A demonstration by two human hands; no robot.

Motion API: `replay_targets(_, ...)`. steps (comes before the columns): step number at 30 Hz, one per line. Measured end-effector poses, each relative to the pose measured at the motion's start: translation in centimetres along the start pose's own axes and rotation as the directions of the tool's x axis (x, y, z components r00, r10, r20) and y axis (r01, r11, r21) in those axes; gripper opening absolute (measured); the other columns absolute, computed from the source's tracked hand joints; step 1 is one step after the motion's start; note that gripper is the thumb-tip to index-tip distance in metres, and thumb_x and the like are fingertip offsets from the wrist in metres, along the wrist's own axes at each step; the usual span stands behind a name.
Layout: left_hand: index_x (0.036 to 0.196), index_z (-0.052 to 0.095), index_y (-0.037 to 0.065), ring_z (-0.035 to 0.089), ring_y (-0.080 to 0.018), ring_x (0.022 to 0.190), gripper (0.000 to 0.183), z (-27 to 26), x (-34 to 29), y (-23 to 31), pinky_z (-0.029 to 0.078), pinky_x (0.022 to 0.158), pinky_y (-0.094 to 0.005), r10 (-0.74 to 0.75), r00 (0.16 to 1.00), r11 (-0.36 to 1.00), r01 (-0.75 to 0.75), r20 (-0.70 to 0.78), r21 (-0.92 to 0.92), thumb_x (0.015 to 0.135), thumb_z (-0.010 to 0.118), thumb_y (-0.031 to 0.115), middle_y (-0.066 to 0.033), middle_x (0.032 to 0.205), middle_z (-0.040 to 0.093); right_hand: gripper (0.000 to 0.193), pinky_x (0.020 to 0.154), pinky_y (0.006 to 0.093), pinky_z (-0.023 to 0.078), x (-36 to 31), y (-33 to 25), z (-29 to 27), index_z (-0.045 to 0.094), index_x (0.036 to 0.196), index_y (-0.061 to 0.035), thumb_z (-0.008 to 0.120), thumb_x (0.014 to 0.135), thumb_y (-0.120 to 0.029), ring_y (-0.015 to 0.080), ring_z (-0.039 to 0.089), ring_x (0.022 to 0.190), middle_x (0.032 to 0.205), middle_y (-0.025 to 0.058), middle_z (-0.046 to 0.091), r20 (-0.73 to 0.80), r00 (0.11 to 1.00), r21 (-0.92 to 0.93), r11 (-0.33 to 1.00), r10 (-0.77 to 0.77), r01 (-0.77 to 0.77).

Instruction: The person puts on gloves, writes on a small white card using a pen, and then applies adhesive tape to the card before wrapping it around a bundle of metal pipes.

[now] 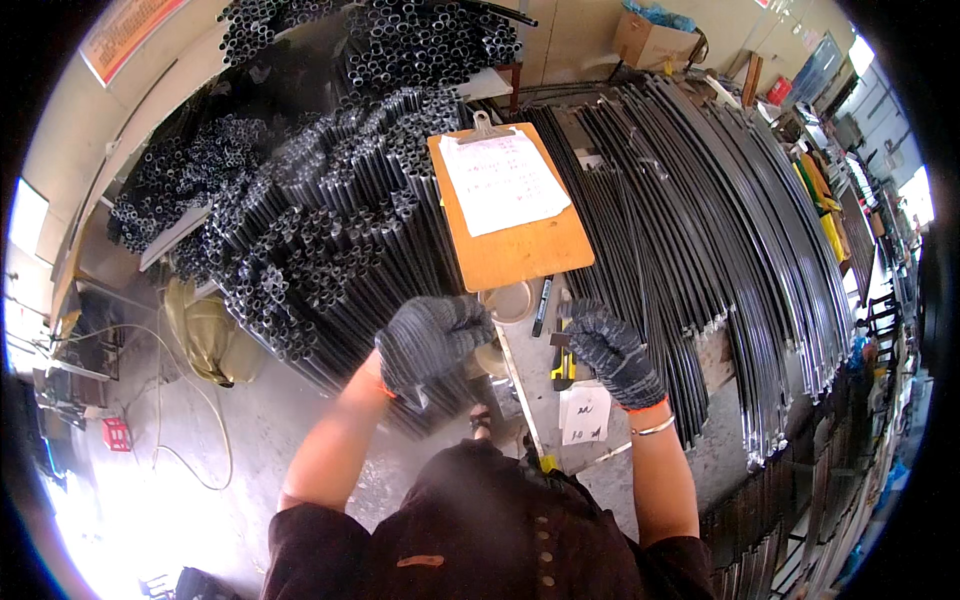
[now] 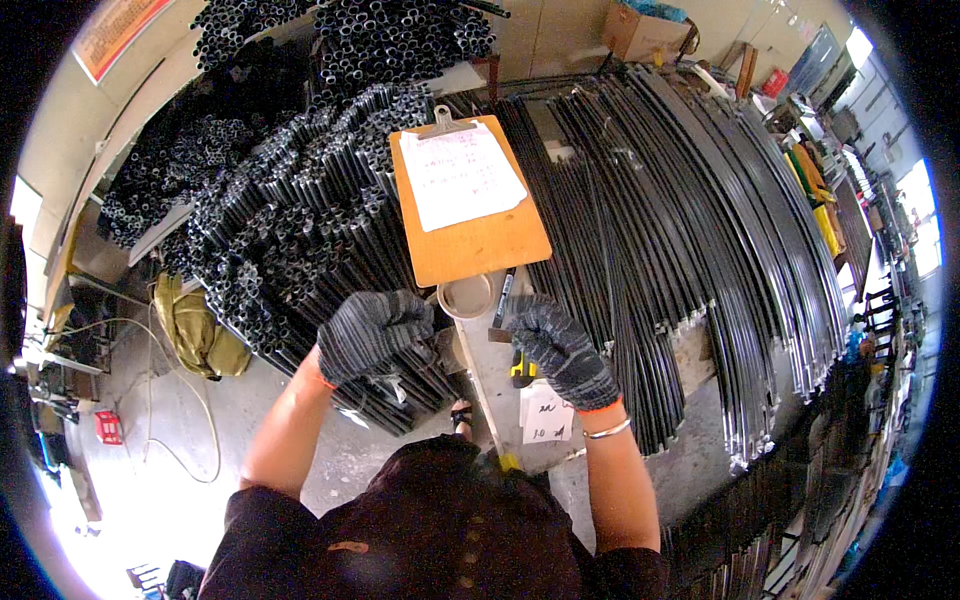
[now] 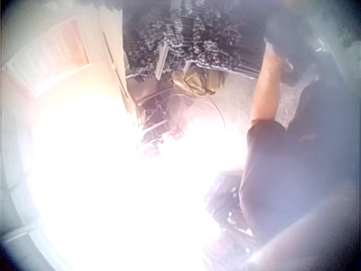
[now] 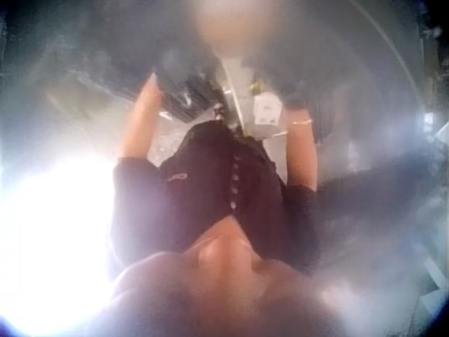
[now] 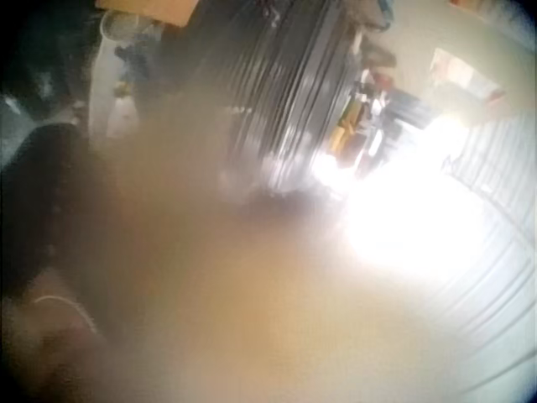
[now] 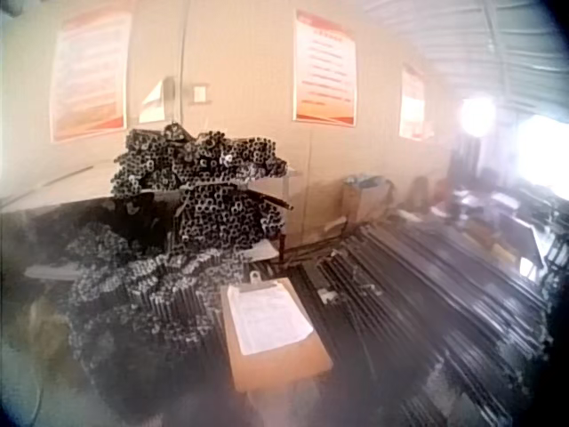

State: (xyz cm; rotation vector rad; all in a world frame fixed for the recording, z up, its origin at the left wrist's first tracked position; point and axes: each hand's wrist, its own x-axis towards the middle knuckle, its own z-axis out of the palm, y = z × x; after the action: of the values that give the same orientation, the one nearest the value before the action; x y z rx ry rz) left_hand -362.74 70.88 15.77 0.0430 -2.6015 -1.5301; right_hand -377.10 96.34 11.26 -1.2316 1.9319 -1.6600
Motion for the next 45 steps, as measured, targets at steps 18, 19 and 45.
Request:
replay_targets(18,0.102,0.067,0.001,0.067,-0.0201,0.082,0.028,-4.4,0.3,3.5,0.052,0.078,-0.0308,-0.024,1.0,0.976,0.027,-0.015,0.215,0.082,0.068,0.02,-0.0121,0.089,0.07,0.02,0.077,0.0411,0.053,1.8,9.3,4.3,0.058,0.097,-0.0034,0.061,0.084,-0.019,0.0344,0.062,0.089,0.103,0.0206,0.062,0.345,0.924,-0.776,0.604,0.165,0.182)
replay_targets(19,0.102,0.067,0.001,0.067,-0.0196,0.082,0.028,-4.8,0.0,3.2,0.052,0.078,-0.0307,-0.015,0.999,0.971,0.026,-0.049,0.239,0.082,0.068,0.02,-0.012,0.089,0.07,0.021,0.078,0.0408,0.052,2.1,8.1,4.1,0.058,0.098,-0.0032,0.063,0.082,-0.016,0.034,0.062,0.09,0.101,0.0197,0.062,0.364,0.929,-0.721,0.652,0.067,0.236)
replay_targets(45,0.108,0.059,-0.002,0.058,-0.0141,0.068,0.046,-9.2,-0.4,3.5,0.053,0.067,-0.0311,-0.046,0.994,0.729,0.1,0.097,-0.677,0.079,0.074,0.03,-0.0077,0.082,0.064,0.014,0.074,0.0286,0.051,6.3,-1.1,0.8,0.066,0.099,-0.0053,0.067,0.087,-0.011,0.0123,0.062,0.081,0.097,0.005,0.068,0.345,0.92,0.453,0.826,0.185,-0.336)
